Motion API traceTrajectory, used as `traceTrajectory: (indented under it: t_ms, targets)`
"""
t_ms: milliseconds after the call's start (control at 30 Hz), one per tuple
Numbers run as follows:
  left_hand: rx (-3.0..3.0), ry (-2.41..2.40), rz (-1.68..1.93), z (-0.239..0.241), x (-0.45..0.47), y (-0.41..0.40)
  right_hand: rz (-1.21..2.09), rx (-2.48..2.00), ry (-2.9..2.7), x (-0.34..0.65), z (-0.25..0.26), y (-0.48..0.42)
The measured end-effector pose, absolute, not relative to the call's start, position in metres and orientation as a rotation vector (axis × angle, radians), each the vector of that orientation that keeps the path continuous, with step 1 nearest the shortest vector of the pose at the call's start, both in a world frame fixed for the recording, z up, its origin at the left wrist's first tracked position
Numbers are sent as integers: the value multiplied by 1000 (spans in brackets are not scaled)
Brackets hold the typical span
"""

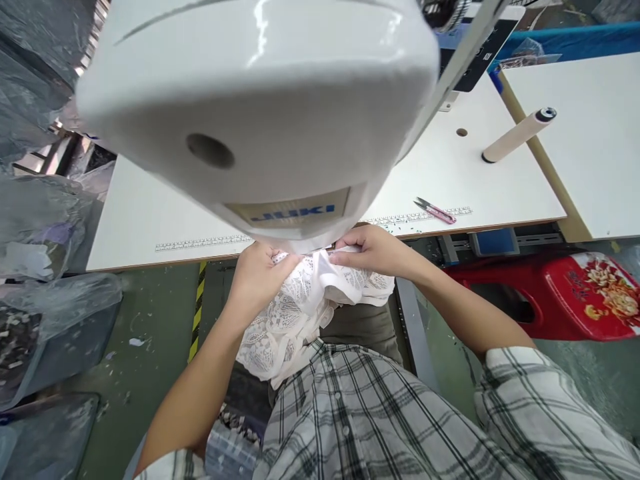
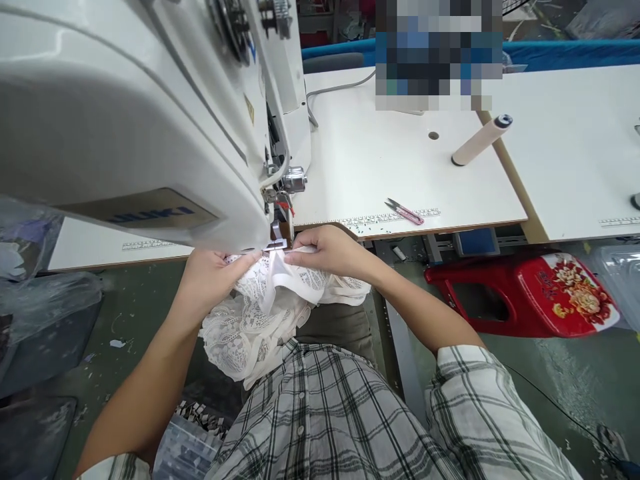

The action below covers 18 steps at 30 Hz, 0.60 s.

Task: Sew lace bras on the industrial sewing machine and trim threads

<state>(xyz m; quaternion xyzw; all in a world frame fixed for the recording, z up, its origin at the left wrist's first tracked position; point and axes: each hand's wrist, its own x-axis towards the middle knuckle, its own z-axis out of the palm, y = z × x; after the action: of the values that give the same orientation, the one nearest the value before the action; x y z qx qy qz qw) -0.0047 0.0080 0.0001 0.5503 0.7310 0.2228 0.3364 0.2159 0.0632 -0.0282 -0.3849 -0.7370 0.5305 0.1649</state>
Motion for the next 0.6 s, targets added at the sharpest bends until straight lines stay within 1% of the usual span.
traceTrajectory:
  t_ms: [200,433,600]
  targets:
    - [1469,1867,739,-8,-8,13,1519,-1140,-2054,215,-29,69]
    - [1468,1889,744,-13,-10,16,1513,-1142,-2053,215,-31,71]
    - [1361,1968,642,-10,-10,14,1514,-1130,-1995,219,-44,69]
